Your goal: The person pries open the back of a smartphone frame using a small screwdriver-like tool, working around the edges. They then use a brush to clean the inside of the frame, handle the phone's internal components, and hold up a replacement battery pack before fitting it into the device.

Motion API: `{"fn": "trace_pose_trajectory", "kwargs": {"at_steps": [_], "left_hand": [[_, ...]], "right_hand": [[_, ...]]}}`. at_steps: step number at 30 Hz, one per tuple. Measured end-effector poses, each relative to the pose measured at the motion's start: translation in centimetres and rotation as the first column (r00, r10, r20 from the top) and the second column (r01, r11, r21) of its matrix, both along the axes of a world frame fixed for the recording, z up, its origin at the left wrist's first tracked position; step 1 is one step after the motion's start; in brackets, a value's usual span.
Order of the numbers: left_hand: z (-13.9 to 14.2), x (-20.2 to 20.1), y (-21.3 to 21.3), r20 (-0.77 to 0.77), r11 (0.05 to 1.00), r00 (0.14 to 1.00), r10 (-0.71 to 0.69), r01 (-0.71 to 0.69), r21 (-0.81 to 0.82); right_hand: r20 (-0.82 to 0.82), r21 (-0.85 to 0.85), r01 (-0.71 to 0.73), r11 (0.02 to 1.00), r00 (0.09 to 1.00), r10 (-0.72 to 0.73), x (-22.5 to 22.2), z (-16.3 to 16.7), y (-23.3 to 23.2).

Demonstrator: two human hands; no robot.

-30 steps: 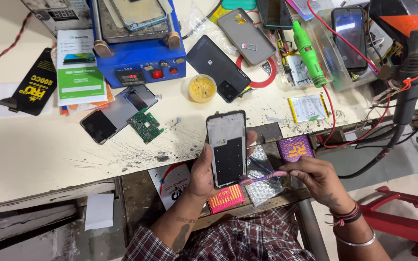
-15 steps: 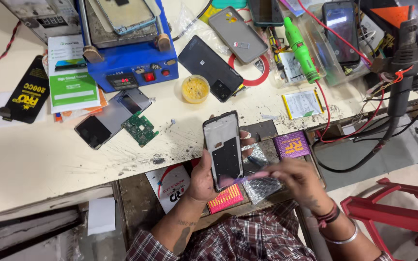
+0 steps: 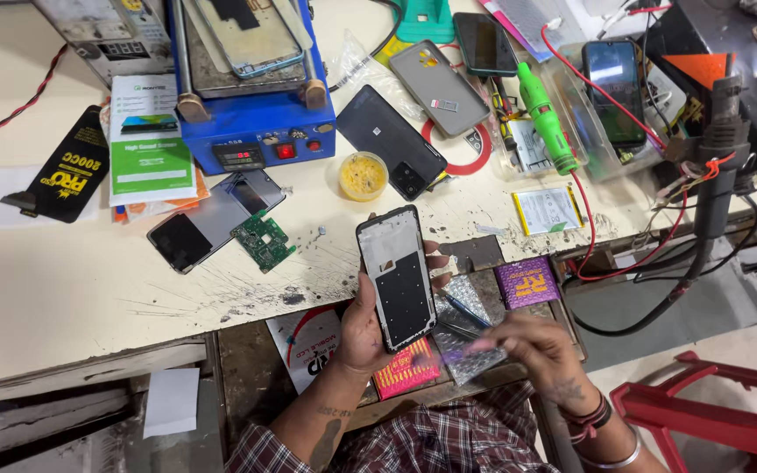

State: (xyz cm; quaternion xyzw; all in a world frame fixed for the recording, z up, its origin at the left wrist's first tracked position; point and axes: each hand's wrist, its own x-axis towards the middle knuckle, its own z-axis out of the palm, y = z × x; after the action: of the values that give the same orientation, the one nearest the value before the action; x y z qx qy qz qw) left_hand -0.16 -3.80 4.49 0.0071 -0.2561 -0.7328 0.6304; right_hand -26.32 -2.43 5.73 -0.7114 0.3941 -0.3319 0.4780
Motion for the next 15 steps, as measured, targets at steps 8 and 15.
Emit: {"fn": "trace_pose_trajectory", "kwargs": {"at_steps": [8, 15], "left_hand": [[0.2, 0.0, -0.3, -0.036, 1.000, 0.999, 0.024, -0.024, -0.001], [-0.3, 0.1, -0.5, -0.086, 0.999, 0.996, 0.008, -0.005, 0.032]], "right_hand": [[0.069, 0.007, 0.085, 0.996, 0.994, -0.086, -2.2, -2.4, 0.0], [-0.079, 0.122, 0.360, 0.925, 0.933, -0.352, -3.2, -1.4, 0.2]]}}
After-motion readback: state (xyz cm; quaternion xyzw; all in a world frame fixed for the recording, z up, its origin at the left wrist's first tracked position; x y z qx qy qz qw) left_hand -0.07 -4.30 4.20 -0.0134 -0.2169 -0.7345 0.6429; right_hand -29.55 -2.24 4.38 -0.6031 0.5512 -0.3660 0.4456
